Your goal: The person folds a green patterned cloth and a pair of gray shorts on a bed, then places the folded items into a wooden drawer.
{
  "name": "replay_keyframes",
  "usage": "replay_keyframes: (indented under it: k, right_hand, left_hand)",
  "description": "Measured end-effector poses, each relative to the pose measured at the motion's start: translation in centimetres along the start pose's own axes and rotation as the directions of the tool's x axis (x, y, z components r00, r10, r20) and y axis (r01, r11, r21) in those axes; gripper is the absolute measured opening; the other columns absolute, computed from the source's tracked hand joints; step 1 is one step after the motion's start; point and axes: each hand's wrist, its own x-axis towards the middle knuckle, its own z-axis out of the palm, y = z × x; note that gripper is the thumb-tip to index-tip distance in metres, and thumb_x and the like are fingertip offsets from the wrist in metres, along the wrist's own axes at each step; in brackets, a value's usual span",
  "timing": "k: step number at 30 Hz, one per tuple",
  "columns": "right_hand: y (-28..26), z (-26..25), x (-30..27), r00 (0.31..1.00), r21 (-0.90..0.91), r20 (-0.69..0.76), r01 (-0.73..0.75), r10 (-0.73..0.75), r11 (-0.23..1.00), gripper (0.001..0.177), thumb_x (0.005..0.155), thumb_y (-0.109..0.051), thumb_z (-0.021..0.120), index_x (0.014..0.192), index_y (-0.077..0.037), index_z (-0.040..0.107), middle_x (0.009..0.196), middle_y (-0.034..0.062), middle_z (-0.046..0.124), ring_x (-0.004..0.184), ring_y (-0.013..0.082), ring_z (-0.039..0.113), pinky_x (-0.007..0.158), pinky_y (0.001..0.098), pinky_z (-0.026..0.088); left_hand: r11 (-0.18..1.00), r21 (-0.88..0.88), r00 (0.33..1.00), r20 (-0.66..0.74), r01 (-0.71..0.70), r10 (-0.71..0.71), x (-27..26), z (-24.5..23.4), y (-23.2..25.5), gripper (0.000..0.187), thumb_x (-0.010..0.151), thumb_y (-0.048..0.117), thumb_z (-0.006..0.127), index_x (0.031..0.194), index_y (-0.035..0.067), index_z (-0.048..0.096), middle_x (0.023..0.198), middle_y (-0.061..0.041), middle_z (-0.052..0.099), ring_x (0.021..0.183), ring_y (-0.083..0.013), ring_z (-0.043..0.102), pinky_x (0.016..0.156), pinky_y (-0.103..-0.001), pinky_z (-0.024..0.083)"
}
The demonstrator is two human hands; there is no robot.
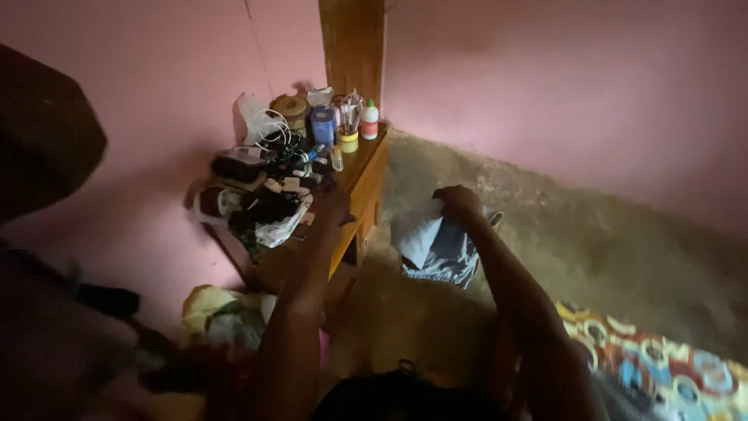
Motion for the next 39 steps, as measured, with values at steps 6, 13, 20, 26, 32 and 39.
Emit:
replay_keyframes:
  k: [6, 13, 20, 26, 32, 39]
  right_hand:
    - [4.1, 6.9, 13.1, 0.972, -0.03, 0.103, 0.213, -0.209, 0.977, 0.044, 0.077, -0.02, 0.074, 0.121, -0.025, 0.068, 0.117, 0.0064, 0.07, 0.111, 0.0319, 0.064, 0.091, 0.0467, 0.053]
    - [3.6, 15.1, 23.1, 0.869, 0.04, 0.028, 0.493, -0.494, 0.869, 0.035, 0.077, -0.019, 0.066, 0.111, -0.019, 0.072, 0.111, 0.011, 0.071, 0.107, 0.0338, 0.065, 0.091, 0.0472, 0.052]
    - [-2.0, 19.9, 26.9, 0.807, 0.079, 0.067, 0.581, -0.586, 0.81, 0.026, 0.08, -0.018, 0.064, 0.104, -0.016, 0.072, 0.109, 0.0108, 0.068, 0.107, 0.034, 0.064, 0.09, 0.0466, 0.052]
    - [-5.2, 23.8, 29.9, 0.664, 0.137, -0.239, 0.746, -0.709, 0.652, 0.036, 0.071, -0.008, 0.061, 0.105, -0.012, 0.07, 0.125, 0.015, 0.064, 0.108, 0.0378, 0.063, 0.089, 0.0463, 0.053]
    - [-6.4, 27.2, 30.5, 0.692, 0.273, -0.041, 0.702, -0.721, 0.658, 0.033, 0.095, -0.013, 0.05, 0.123, -0.016, 0.066, 0.132, 0.0145, 0.062, 0.118, 0.0367, 0.06, 0.097, 0.044, 0.05]
    - [-7.0, 31.3, 30.1, 0.744, 0.631, -0.182, 0.59, -0.642, 0.504, 0.039, 0.102, -0.022, 0.046, 0.137, -0.006, 0.051, 0.134, 0.0232, 0.057, 0.124, 0.0413, 0.053, 0.101, 0.0454, 0.045]
  left_hand:
    - [0.978, -0.087, 0.982, 0.005, 0.189, -0.189, 6.8, 4.9, -1.6, 0.045, 0.084, 0.04, 0.071, 0.114, 0.006, 0.07, 0.12, -0.018, 0.067, 0.115, -0.0372, 0.061, 0.104, -0.052, 0.042]
    - [0.891, -0.222, 0.917, 0.144, 0.397, -0.373, 7.7, 12.0, -1.6, 0.042, 0.085, 0.035, 0.067, 0.116, 0.007, 0.069, 0.123, -0.019, 0.065, 0.116, -0.0373, 0.06, 0.102, -0.052, 0.043]
    - [0.799, -0.308, 0.857, 0.177, 0.516, -0.485, 9.3, 14.9, -2.3, 0.04, 0.087, 0.031, 0.063, 0.119, 0.007, 0.068, 0.126, -0.019, 0.063, 0.117, -0.0375, 0.059, 0.1, -0.051, 0.044]
    - [0.777, -0.374, 0.844, 0.03, 0.506, -0.535, 10.5, 18.2, -2.3, 0.038, 0.089, 0.027, 0.06, 0.121, 0.007, 0.066, 0.129, -0.019, 0.061, 0.118, -0.0376, 0.057, 0.099, -0.05, 0.045]
    - [0.855, -0.272, 0.797, -0.318, 0.441, -0.513, 10.2, 21.4, 0.3, 0.037, 0.09, 0.023, 0.056, 0.123, 0.008, 0.065, 0.131, -0.019, 0.06, 0.118, -0.0377, 0.056, 0.098, -0.049, 0.045]
    - [0.828, -0.254, 0.824, -0.154, 0.501, -0.546, 8.3, 22.8, 3.8, 0.075, 0.082, 0.043, 0.067, 0.134, -0.007, 0.049, 0.138, -0.022, 0.05, 0.128, -0.0379, 0.044, 0.11, -0.054, 0.029]
